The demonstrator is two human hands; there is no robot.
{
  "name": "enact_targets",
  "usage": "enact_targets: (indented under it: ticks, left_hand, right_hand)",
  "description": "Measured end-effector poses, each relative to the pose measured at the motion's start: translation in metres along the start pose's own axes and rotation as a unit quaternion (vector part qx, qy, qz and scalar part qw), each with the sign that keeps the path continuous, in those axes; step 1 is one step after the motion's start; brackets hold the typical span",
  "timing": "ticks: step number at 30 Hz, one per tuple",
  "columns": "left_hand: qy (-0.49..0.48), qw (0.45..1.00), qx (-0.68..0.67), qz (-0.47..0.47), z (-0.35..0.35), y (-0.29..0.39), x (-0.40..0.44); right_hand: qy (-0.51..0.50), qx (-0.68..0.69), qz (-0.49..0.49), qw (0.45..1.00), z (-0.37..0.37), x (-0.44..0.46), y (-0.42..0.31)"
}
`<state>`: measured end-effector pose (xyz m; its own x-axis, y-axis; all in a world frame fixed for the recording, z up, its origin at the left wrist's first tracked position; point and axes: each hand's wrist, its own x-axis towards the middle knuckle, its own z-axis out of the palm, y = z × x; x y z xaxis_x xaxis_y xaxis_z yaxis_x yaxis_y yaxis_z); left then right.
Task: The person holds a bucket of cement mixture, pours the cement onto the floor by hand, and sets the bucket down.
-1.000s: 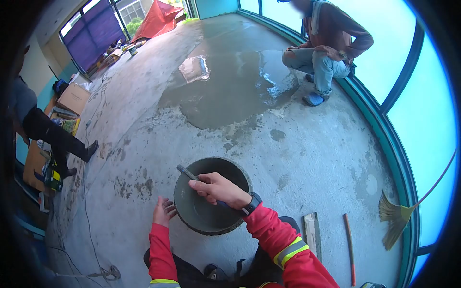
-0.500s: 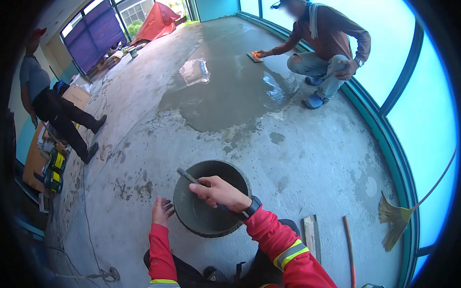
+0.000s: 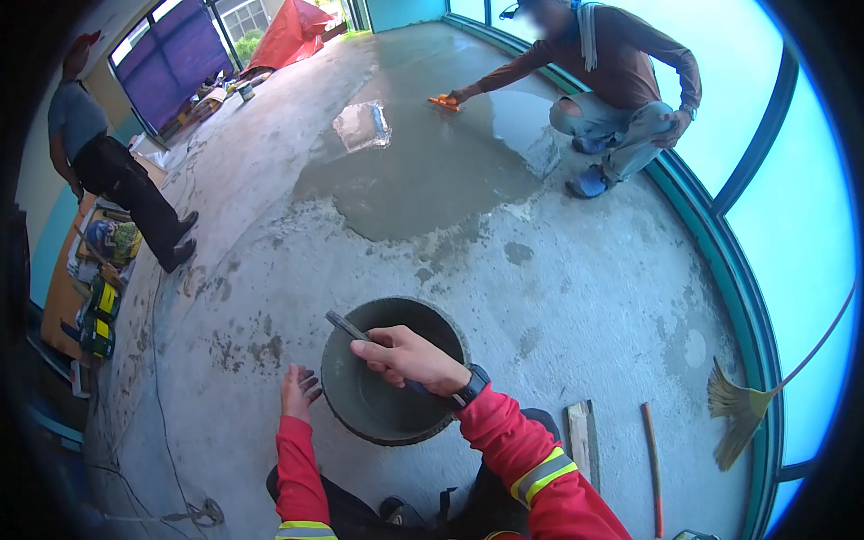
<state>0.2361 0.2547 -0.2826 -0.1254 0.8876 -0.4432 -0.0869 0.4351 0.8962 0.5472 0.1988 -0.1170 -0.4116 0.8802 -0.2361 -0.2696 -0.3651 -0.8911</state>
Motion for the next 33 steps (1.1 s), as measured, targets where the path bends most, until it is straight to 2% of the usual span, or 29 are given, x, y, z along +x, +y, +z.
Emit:
enact_targets:
  ticks: [33]
  left_hand:
    - [0.023, 1.000, 0.018, 0.003, -0.0029, -0.0012, 0.0075]
  right_hand:
    - [-0.004, 0.018, 0.001, 1.000, -0.0101, 0.0023, -0.0015]
